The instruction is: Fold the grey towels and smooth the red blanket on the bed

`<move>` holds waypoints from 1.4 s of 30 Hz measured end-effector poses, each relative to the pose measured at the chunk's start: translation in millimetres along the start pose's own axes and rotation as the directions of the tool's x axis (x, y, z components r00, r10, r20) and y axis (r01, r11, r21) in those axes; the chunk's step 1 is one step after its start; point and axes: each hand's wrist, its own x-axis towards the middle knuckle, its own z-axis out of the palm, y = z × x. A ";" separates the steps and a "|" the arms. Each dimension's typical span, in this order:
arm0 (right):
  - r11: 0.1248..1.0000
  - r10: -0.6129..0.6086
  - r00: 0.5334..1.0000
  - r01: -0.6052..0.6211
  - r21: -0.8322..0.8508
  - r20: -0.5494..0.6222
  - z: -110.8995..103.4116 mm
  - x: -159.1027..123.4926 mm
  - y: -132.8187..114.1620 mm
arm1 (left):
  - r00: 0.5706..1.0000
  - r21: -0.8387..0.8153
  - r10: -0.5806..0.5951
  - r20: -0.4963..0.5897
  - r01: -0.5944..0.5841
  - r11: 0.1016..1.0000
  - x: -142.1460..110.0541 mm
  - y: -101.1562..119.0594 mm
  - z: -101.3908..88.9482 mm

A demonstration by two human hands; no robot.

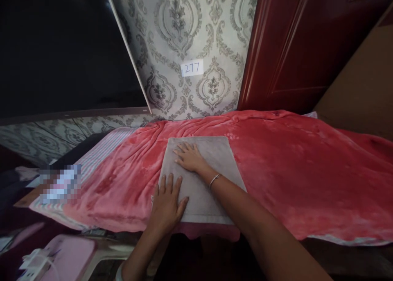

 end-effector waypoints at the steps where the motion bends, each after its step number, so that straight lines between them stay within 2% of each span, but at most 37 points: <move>1: 1.000 -0.002 1.000 0.002 0.002 -0.002 1.7 0.0 1.4 | 1.000 0.006 0.008 -0.019 -0.008 1.000 -3.8 -0.9 2.5; 6: 1.000 -0.001 1.000 0.001 0.011 -0.013 2.8 1.8 3.3 | 0.981 0.053 0.104 -0.163 -0.096 0.994 -29.4 -5.3 13.0; 10: 1.000 -0.005 1.000 0.006 0.019 -0.028 3.5 1.8 2.5 | 0.962 0.045 0.136 -0.235 -0.129 0.991 -43.4 -10.9 6.7; 13: 1.000 0.001 1.000 0.000 0.023 -0.025 3.8 2.1 1.9 | 0.968 -0.072 0.132 -0.214 -0.150 0.986 -32.2 -18.5 -7.8; 16: 1.000 0.009 1.000 -0.008 0.021 -0.027 3.0 1.7 1.0 | 0.978 -0.147 0.106 -0.179 -0.133 0.980 -5.6 -23.4 -16.6; 19: 1.000 0.002 1.000 -0.002 0.021 -0.018 1.7 -0.3 0.2 | 0.991 -0.132 0.087 -0.103 -0.100 0.986 16.3 -21.6 -10.7; 21: 1.000 -0.002 1.000 0.003 0.027 -0.015 0.5 -1.1 0.0 | 0.996 -0.120 0.077 -0.036 -0.081 0.989 22.0 -18.3 -2.1; 24: 0.999 0.005 1.000 -0.006 0.035 0.021 -3.4 4.1 -0.6 | 0.998 -0.114 0.065 0.013 -0.063 0.992 20.6 -14.8 7.2; 27: 0.998 0.025 0.995 -0.030 0.058 0.093 -7.9 20.8 -3.3 | 0.998 -0.109 0.063 0.017 -0.060 0.992 16.9 -14.6 9.4; 33: 0.997 -0.018 0.998 0.014 0.075 0.057 0.1 56.5 -10.2 | 0.995 -0.082 0.079 -0.057 -0.084 0.993 13.0 -18.2 13.9; 38: 0.996 0.004 0.998 -0.010 0.084 0.070 6.7 58.5 -9.7 | 0.994 -0.086 0.083 -0.073 -0.090 0.992 11.4 -18.0 17.0; 42: 0.997 -0.003 0.999 0.001 0.076 0.036 6.3 56.2 -9.2 | 0.995 -0.107 0.068 -0.079 -0.076 0.991 8.7 -15.3 16.3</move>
